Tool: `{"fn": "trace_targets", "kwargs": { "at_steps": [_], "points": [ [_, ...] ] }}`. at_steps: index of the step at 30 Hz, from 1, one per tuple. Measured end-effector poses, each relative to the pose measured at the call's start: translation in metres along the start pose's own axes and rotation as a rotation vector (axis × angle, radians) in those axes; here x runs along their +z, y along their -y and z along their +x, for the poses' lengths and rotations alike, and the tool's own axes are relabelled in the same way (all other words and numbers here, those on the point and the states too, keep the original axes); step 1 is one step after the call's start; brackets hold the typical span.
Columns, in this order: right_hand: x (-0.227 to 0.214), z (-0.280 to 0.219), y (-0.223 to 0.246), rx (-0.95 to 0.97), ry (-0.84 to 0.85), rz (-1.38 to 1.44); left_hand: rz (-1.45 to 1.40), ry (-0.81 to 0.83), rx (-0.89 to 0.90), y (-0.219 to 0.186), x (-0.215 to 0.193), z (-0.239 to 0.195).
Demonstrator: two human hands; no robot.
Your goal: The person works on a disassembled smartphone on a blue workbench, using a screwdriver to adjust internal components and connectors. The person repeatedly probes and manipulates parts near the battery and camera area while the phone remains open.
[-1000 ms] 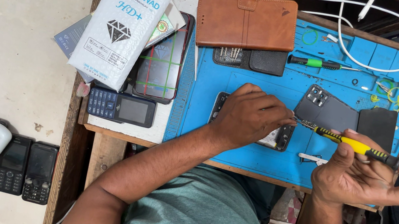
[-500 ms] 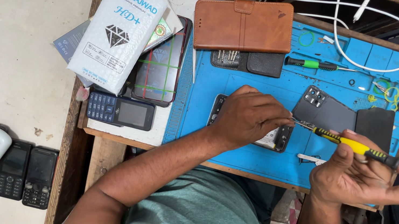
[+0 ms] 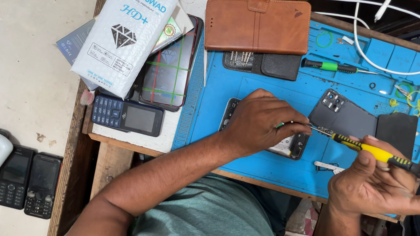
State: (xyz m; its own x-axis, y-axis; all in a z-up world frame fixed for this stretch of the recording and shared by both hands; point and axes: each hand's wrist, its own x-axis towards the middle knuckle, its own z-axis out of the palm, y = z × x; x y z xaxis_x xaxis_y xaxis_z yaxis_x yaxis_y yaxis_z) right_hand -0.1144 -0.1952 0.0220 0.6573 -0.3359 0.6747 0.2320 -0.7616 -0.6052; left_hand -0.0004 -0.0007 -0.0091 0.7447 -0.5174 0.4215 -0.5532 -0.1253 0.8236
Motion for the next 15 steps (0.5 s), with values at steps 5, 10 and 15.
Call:
{"fn": "trace_targets", "kwargs": {
  "at_steps": [5, 10, 15],
  "points": [
    [-0.005, 0.0, -0.01, -0.054, -0.07, 0.014, 0.04, 0.003, 0.011, -0.004, -0.009, 0.008],
    [0.001, -0.011, -0.018, -0.032, -0.156, 0.17, 0.181, -0.146, 0.043, 0.008, -0.06, 0.0],
    [0.019, -0.028, -0.003, -0.065, 0.118, 0.238, 0.228, -0.206, -0.074, 0.005, -0.113, -0.028]
  ]
}}
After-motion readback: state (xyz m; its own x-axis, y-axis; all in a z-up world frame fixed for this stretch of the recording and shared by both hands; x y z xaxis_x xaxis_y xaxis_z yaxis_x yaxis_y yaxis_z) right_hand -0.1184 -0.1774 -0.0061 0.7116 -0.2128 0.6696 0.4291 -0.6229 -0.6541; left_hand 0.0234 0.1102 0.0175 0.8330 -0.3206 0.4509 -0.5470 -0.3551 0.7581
